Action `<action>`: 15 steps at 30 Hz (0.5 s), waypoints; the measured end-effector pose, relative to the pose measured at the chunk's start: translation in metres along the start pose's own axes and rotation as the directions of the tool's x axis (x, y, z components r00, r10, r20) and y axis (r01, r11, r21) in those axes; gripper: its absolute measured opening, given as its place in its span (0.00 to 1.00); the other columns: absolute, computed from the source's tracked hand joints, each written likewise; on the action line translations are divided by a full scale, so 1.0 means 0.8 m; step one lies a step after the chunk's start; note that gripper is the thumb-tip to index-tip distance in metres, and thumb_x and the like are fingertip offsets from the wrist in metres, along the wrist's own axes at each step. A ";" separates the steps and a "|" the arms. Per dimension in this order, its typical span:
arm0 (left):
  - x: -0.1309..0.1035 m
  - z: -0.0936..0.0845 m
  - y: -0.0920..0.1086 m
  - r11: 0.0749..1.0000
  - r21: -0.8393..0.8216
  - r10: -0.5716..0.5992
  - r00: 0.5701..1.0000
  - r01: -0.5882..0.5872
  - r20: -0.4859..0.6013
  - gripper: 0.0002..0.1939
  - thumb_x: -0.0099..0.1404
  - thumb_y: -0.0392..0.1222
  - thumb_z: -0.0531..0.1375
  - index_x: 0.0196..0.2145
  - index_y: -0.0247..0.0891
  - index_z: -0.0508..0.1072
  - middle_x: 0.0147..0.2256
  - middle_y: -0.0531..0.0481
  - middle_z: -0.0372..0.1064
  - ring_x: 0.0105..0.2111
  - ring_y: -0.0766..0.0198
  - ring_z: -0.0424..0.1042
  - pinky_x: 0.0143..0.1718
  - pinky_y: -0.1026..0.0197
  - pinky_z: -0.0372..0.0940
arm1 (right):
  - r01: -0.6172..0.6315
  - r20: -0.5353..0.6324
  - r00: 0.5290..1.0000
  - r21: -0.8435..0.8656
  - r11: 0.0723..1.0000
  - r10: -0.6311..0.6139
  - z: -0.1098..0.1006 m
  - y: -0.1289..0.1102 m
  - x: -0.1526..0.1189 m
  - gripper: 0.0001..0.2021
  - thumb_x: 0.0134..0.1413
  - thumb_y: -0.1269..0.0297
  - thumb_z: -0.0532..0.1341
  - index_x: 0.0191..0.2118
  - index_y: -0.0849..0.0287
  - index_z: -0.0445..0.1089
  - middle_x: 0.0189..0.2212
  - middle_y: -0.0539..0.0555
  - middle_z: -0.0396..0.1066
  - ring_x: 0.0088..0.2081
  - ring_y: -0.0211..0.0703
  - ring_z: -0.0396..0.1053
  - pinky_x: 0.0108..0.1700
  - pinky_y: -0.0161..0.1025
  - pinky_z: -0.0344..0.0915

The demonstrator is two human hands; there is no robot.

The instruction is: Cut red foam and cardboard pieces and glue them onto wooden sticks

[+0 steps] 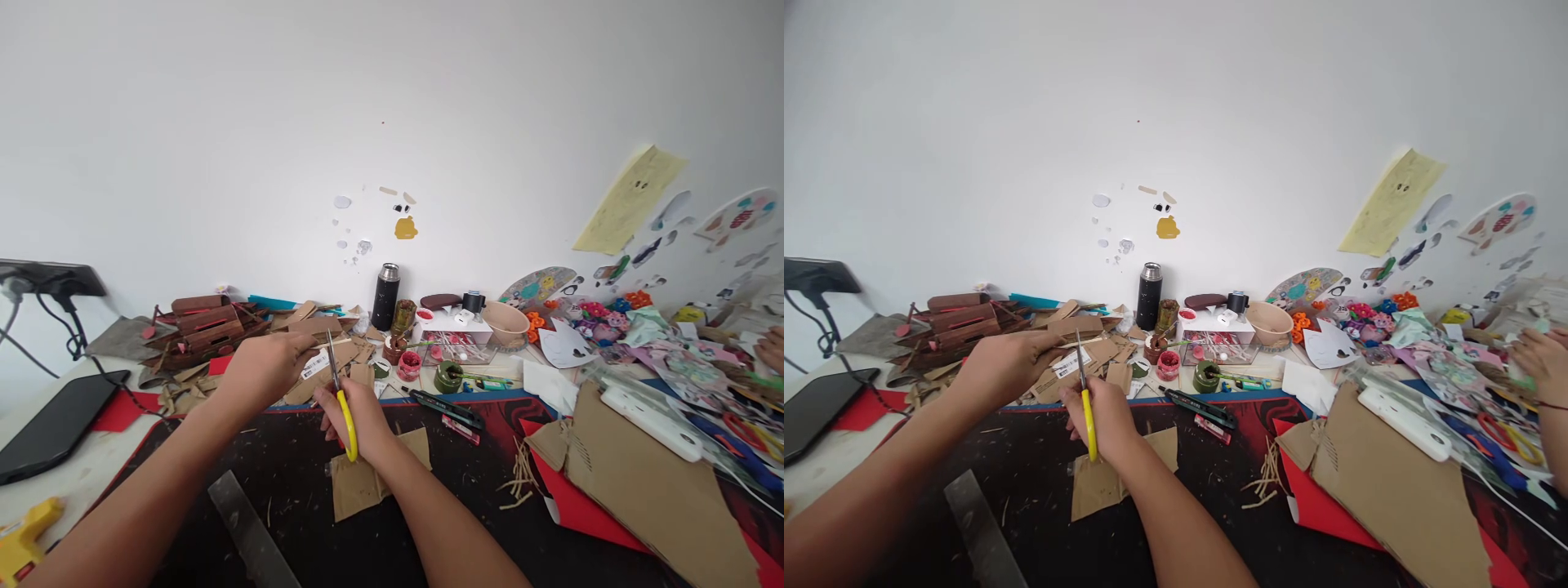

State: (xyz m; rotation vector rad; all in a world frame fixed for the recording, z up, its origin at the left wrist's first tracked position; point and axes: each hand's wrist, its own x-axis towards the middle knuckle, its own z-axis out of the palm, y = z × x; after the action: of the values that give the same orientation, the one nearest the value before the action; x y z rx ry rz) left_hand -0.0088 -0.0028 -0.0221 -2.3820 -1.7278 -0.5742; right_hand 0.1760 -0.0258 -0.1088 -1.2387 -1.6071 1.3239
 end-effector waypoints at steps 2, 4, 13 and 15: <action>-0.002 0.000 -0.001 0.999 -0.015 0.043 0.998 -0.044 -0.035 0.21 0.72 0.45 0.57 0.58 0.53 0.81 0.43 0.45 0.87 0.41 0.49 0.84 0.33 0.61 0.66 | 0.013 0.004 1.000 0.037 0.999 -0.013 -0.001 0.002 0.001 0.21 0.64 0.42 0.70 0.40 0.56 0.72 0.21 0.48 0.73 0.21 0.40 0.74 0.23 0.31 0.70; -0.003 0.000 -0.001 0.996 -0.032 0.078 0.995 -0.080 -0.055 0.22 0.72 0.42 0.57 0.60 0.54 0.79 0.43 0.45 0.86 0.43 0.50 0.83 0.33 0.62 0.67 | 0.029 0.010 1.000 0.053 0.998 -0.029 -0.002 -0.001 0.000 0.21 0.64 0.41 0.71 0.41 0.56 0.74 0.21 0.48 0.73 0.22 0.41 0.75 0.25 0.32 0.72; -0.003 0.005 0.001 0.986 0.111 0.131 0.990 -0.125 -0.051 0.16 0.68 0.35 0.56 0.40 0.48 0.84 0.45 0.42 0.86 0.47 0.49 0.82 0.33 0.59 0.67 | 0.001 0.084 0.996 0.049 0.999 -0.005 -0.007 -0.028 -0.015 0.23 0.63 0.39 0.70 0.43 0.57 0.76 0.18 0.45 0.69 0.19 0.40 0.72 0.23 0.32 0.69; -0.004 0.006 0.004 0.989 0.111 0.102 0.994 -0.096 -0.050 0.15 0.70 0.41 0.56 0.40 0.48 0.84 0.42 0.43 0.86 0.42 0.50 0.82 0.31 0.59 0.65 | -0.029 0.040 0.999 -0.001 1.000 0.029 -0.004 -0.028 -0.015 0.23 0.62 0.39 0.70 0.42 0.56 0.76 0.17 0.45 0.68 0.18 0.40 0.70 0.21 0.32 0.66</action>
State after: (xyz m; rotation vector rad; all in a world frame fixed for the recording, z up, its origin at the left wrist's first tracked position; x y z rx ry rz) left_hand -0.0057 -0.0049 -0.0270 -2.3386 -1.5661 -0.5139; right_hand 0.1772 -0.0365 -0.0856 -1.2476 -1.6225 1.3746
